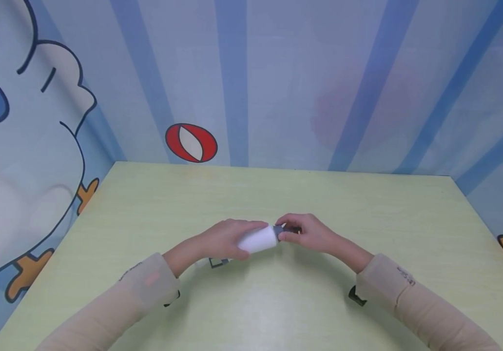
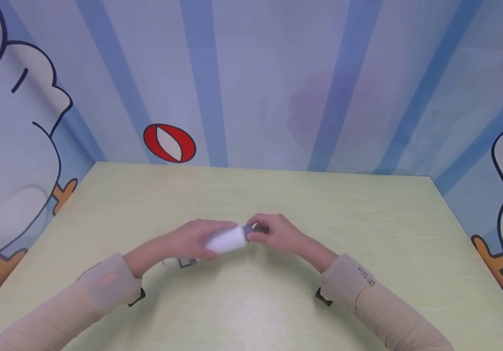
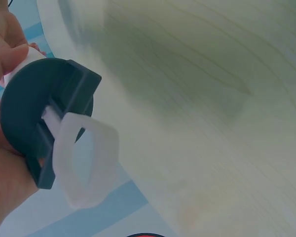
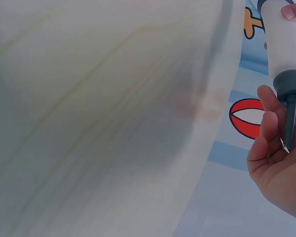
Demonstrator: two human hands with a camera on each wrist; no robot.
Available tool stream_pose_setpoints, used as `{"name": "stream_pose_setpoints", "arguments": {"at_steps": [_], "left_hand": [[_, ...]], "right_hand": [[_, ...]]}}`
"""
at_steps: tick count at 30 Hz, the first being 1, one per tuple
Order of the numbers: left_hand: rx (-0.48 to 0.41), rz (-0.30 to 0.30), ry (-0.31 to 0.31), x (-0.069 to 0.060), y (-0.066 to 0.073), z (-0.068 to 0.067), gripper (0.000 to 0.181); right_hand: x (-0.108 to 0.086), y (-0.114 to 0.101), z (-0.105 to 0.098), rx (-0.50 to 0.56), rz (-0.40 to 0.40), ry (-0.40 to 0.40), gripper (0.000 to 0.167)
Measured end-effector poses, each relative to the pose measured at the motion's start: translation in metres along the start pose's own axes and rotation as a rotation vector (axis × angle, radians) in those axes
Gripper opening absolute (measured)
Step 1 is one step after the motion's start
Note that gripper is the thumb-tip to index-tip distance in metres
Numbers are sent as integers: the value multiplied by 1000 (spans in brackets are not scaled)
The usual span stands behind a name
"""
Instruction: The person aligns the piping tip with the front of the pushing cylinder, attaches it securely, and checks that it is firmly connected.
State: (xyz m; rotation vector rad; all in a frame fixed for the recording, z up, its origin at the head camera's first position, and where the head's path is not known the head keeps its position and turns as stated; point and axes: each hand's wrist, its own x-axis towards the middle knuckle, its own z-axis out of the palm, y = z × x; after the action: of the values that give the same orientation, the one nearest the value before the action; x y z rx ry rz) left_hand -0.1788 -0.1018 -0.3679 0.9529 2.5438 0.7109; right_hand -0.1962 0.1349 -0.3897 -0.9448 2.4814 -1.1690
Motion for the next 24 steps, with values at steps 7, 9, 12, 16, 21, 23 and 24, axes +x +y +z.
{"name": "stream_pose_setpoints", "arguments": {"at_steps": [7, 9, 12, 16, 21, 23, 24], "left_hand": [[21, 2, -10, 0, -2, -1, 66], [27, 3, -10, 0, -3, -1, 66], [35, 4, -15, 0, -3, -1, 66], [49, 4, -24, -1, -1, -2, 66], [75, 15, -25, -1, 1, -2, 65], [77, 19, -24, -1, 1, -1, 65], [77, 19, -24, -1, 1, -1, 65]], "right_hand": [[0, 0, -2, 44, 9, -45, 31], [0, 0, -2, 50, 13, -60, 32], [0, 0, -3, 50, 25, -75, 30], [0, 0, -4, 59, 48, -94, 30], [0, 1, -5, 87, 58, -117, 31], [0, 2, -5, 90, 64, -121, 30], [0, 3, -5, 88, 68, -123, 30]]}}
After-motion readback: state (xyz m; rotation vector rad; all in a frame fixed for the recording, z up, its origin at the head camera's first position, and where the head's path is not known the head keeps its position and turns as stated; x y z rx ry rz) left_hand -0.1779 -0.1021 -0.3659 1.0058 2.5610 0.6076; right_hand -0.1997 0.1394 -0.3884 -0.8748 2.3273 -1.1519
